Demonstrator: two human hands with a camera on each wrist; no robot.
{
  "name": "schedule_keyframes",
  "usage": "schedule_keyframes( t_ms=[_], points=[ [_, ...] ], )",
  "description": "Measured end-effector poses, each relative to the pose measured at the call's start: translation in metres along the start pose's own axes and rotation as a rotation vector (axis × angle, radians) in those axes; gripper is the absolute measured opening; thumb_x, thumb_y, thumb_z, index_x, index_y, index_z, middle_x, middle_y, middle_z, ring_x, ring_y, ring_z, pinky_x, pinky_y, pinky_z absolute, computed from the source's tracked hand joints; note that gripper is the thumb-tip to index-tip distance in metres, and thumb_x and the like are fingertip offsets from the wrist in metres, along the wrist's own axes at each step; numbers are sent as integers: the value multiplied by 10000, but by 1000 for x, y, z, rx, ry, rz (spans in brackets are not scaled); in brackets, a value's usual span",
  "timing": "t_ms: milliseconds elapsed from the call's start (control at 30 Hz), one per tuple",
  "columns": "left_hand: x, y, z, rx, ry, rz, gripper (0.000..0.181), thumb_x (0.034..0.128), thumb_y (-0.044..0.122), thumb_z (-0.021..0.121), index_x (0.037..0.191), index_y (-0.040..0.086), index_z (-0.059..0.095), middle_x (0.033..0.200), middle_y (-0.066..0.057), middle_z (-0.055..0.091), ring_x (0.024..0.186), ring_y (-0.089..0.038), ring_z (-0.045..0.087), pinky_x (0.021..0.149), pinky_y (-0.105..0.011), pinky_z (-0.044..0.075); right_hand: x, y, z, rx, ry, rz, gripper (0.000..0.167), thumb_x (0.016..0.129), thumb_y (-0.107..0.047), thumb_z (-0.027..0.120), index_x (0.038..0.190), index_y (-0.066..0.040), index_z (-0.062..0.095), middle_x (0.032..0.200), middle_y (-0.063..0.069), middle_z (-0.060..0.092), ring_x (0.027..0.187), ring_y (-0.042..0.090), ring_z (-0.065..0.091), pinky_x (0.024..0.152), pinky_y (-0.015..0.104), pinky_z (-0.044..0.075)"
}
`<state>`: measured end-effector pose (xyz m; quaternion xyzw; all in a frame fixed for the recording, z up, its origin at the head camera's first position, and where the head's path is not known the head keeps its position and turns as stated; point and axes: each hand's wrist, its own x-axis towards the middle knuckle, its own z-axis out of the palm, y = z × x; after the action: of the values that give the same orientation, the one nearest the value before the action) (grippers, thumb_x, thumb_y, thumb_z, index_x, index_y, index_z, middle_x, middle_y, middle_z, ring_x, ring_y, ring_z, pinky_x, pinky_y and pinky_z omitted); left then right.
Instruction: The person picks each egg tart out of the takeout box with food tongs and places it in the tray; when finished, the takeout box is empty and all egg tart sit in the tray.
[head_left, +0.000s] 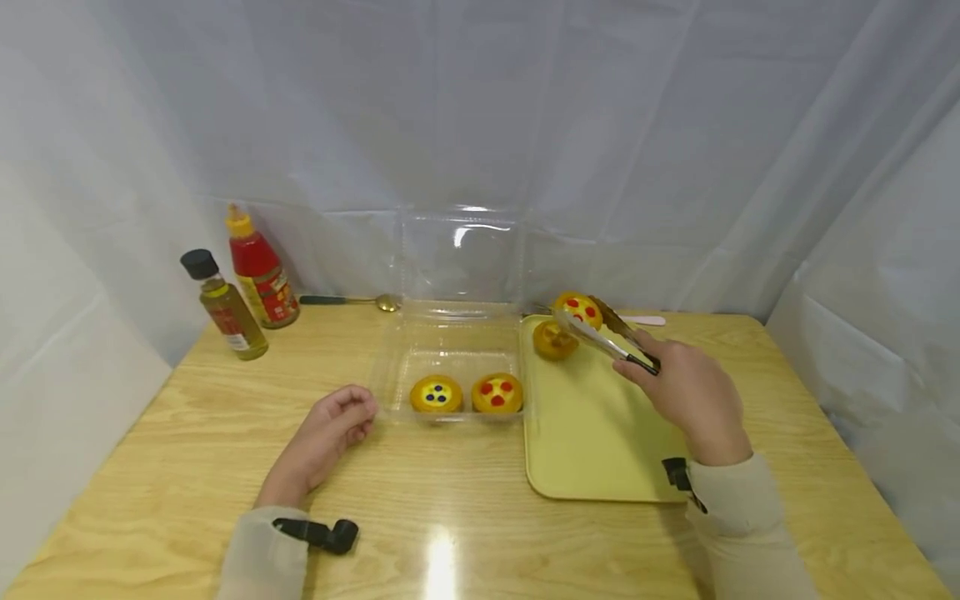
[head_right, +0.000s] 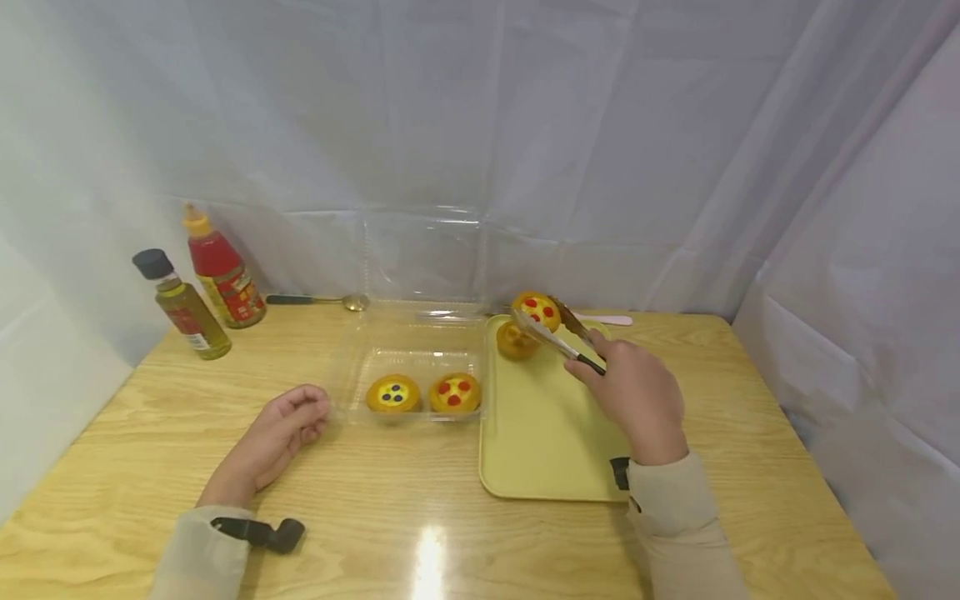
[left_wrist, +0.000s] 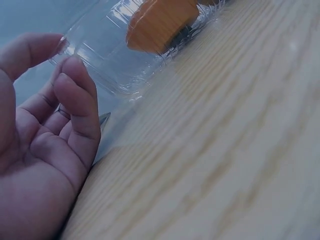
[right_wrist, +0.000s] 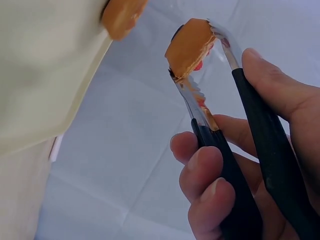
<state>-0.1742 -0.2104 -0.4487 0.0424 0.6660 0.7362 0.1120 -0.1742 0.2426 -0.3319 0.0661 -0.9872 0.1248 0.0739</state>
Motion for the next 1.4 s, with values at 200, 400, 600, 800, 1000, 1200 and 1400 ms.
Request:
schedule_keyframes(
  t_ms=[200,400,600,800,1000,1200,1400],
  points=[
    [1,1,-1,14,0,0,187,997,202,612,1045,33,547,877,-51,547,793,-158,518,697,-257,470,0,13,1,11,-44,41,819,906,-704,482,1463,-103,477,630,58,465,489,151,266,426,312,261],
    [-1,-1,-2,8,5,-4,174,996,205,615,1041,49,554,882,-48,553,801,-153,521,703,-258,471,3,21,4,17,-100,77,838,904,-713,475,1467,-93,469,884,184,630,539,185,325,440,329,272],
    [-1,-2,-3,2,-7,14,163,1000,194,609,1048,47,556,878,-52,564,791,-157,524,693,-254,473,3,28,8,11,-142,120,837,907,-696,496,1474,-83,452,778,165,586,531,161,297,430,314,248],
    [0,-2,-3,-5,-27,37,139,1000,177,605,1038,51,557,865,-45,562,778,-151,526,680,-244,471,5,32,11,-3,-186,151,835,913,-680,510,1494,-87,418,642,57,400,513,132,220,426,296,243],
    [-1,-2,-2,-7,-28,37,131,1002,176,601,1036,56,559,858,-32,562,780,-151,524,683,-244,469,7,35,14,-8,-214,172,837,913,-664,529,1493,-72,412,638,66,423,506,121,206,428,287,235],
    [-1,-2,-2,-7,-24,29,137,1001,177,602,1035,52,557,862,-48,560,779,-154,521,684,-246,467,9,37,14,-14,-233,200,877,883,-681,563,1497,-75,404,842,224,608,525,169,335,432,323,280],
    [-1,-3,-2,-3,-17,26,135,1003,175,599,1034,52,554,861,-45,560,782,-152,524,683,-243,468,8,35,10,-13,-204,196,922,864,-729,536,1490,-64,414,1212,351,561,569,225,422,433,336,294]
  ],
)
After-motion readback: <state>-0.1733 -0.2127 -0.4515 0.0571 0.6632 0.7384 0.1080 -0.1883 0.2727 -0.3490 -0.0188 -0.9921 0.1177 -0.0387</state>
